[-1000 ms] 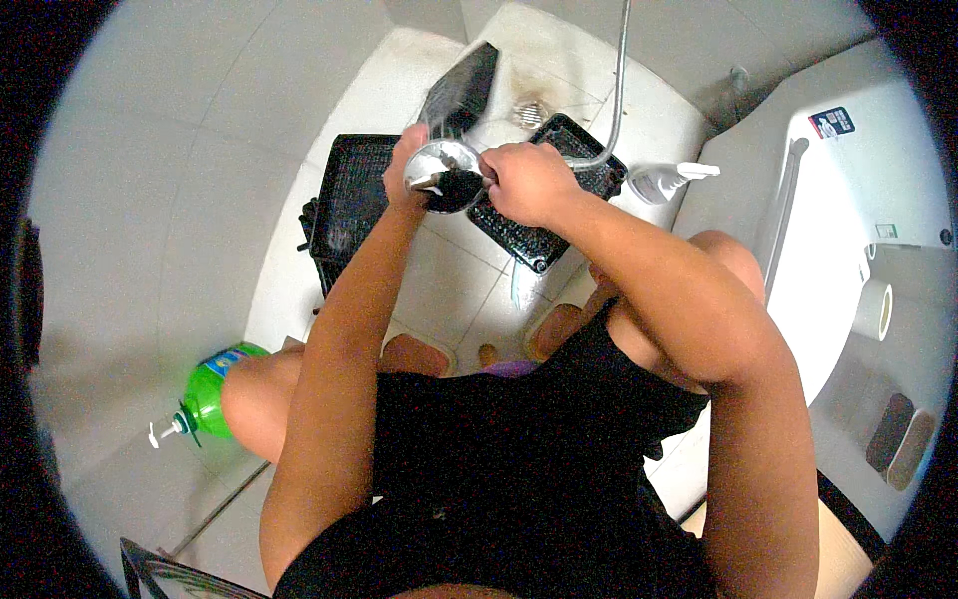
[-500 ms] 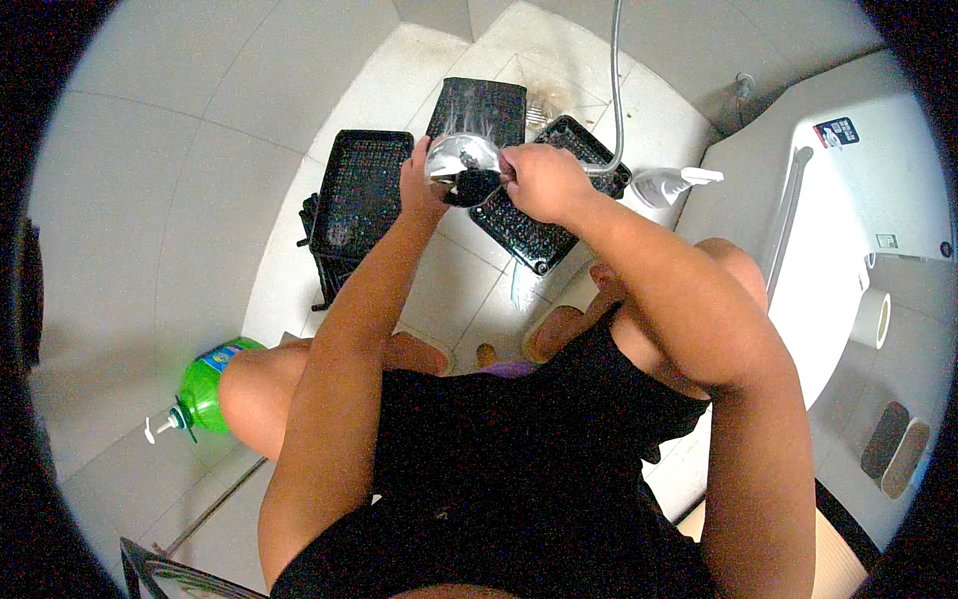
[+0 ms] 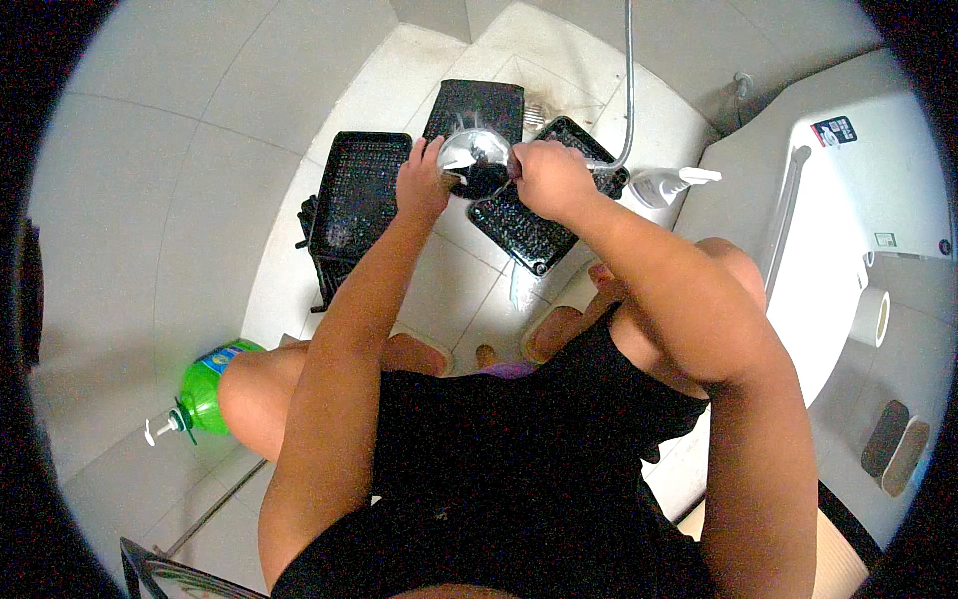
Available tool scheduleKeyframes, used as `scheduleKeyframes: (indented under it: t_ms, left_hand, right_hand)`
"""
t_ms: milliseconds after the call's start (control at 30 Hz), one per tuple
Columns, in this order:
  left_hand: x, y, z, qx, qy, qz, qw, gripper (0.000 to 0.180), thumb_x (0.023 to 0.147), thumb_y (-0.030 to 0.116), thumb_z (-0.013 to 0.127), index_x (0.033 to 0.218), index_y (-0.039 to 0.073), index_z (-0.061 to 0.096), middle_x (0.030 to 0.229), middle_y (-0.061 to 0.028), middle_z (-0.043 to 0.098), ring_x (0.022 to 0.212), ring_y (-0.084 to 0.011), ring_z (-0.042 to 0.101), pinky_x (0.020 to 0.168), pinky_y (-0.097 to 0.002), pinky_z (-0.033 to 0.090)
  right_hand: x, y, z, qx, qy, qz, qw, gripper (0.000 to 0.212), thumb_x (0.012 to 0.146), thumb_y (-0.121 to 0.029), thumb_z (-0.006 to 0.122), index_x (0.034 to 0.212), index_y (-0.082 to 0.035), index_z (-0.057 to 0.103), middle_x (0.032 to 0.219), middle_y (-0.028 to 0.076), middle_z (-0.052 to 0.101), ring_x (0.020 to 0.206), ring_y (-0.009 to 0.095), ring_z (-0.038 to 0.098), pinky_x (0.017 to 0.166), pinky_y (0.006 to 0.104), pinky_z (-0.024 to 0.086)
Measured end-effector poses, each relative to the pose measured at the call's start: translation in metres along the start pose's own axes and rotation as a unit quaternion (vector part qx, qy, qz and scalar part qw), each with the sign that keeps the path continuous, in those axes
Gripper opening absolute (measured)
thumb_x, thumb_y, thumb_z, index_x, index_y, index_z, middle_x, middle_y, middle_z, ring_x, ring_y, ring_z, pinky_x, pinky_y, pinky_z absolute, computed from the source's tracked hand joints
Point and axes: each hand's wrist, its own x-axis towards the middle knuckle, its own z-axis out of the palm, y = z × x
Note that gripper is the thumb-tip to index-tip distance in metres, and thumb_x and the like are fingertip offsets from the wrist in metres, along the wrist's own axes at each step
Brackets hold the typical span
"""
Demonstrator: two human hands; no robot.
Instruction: The person sits on the bathroom floor and rinses black plastic trays and rods under a handheld shower head. They then assemble the rods into the trays, fitting them into slots to form a structure.
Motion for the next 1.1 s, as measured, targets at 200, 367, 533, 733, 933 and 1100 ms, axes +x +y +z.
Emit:
scheduleKeyframes:
  t_ms: [200, 367, 533, 733, 933, 1100]
  left_hand:
    - [0.004, -0.009, 0.010, 0.030, -0.015, 0.026, 0.999, 0.084, 0.068, 0.013, 0.088, 0.145, 0.017, 0.053, 0.148, -0.0152, 0.052, 0.138, -0.0420, 0.047, 0.111, -0.0490, 0.046]
    - [0.002, -0.016, 0.020, 0.013, 0.026, -0.007, 1.000, 0.085, 0.067, 0.002, 0.083, 0.145, 0.016, 0.052, 0.147, -0.0158, 0.051, 0.141, -0.0439, 0.040, 0.122, -0.0529, 0.030]
    - [-0.001, -0.027, 0.022, -0.003, 0.028, -0.023, 0.999, 0.083, 0.069, 0.006, 0.082, 0.145, 0.019, 0.053, 0.147, -0.0157, 0.050, 0.138, -0.0440, 0.042, 0.121, -0.0529, 0.030]
    - [-0.007, -0.016, 0.023, 0.047, -0.001, 0.002, 0.999, 0.071, 0.078, 0.012, 0.075, 0.145, 0.021, 0.054, 0.142, -0.0120, 0.053, 0.129, -0.0412, 0.050, 0.111, -0.0512, 0.043]
    - [-0.011, 0.049, 0.012, -0.192, 0.009, -0.132, 0.972, 0.079, 0.066, 0.021, 0.087, 0.138, 0.009, 0.054, 0.133, -0.0233, 0.053, 0.120, -0.0436, 0.055, 0.099, -0.0511, 0.047]
    - [-0.021, 0.088, 0.036, -0.161, 0.021, -0.094, 0.982, 0.099, 0.051, 0.036, 0.099, 0.128, -0.006, 0.052, 0.116, -0.0216, 0.066, 0.113, -0.0403, 0.062, 0.098, -0.0444, 0.050]
  right_hand:
    - [-0.004, -0.003, -0.002, -0.023, -0.060, 0.012, 0.998, 0.012, 0.083, -0.013, 0.066, 0.093, -0.012, 0.071, 0.098, 0.015, 0.073, 0.097, 0.036, 0.070, 0.085, 0.0494, 0.054]
    - [-0.004, -0.006, -0.007, -0.103, -0.005, 0.048, 0.994, 0.014, 0.082, -0.013, 0.065, 0.094, -0.012, 0.072, 0.098, 0.015, 0.073, 0.100, 0.036, 0.069, 0.088, 0.0488, 0.053]
    - [0.000, 0.011, -0.003, -0.084, 0.007, 0.042, 0.996, 0.014, 0.083, -0.015, 0.063, 0.093, -0.010, 0.072, 0.097, 0.018, 0.072, 0.098, 0.036, 0.070, 0.085, 0.0504, 0.055]
    - [0.001, -0.006, -0.014, -0.098, -0.044, 0.031, 0.994, 0.018, 0.082, -0.015, 0.063, 0.096, -0.010, 0.073, 0.102, 0.017, 0.074, 0.102, 0.036, 0.070, 0.089, 0.0501, 0.055]
    - [0.007, -0.005, -0.030, -0.112, -0.083, 0.056, 0.989, 0.020, 0.081, -0.017, 0.065, 0.098, -0.014, 0.074, 0.101, 0.015, 0.075, 0.099, 0.036, 0.072, 0.086, 0.0488, 0.057]
    - [0.002, 0.010, -0.049, -0.109, -0.132, 0.117, 0.978, 0.023, 0.084, -0.020, 0.065, 0.103, -0.012, 0.074, 0.107, 0.016, 0.075, 0.104, 0.035, 0.071, 0.089, 0.0471, 0.057]
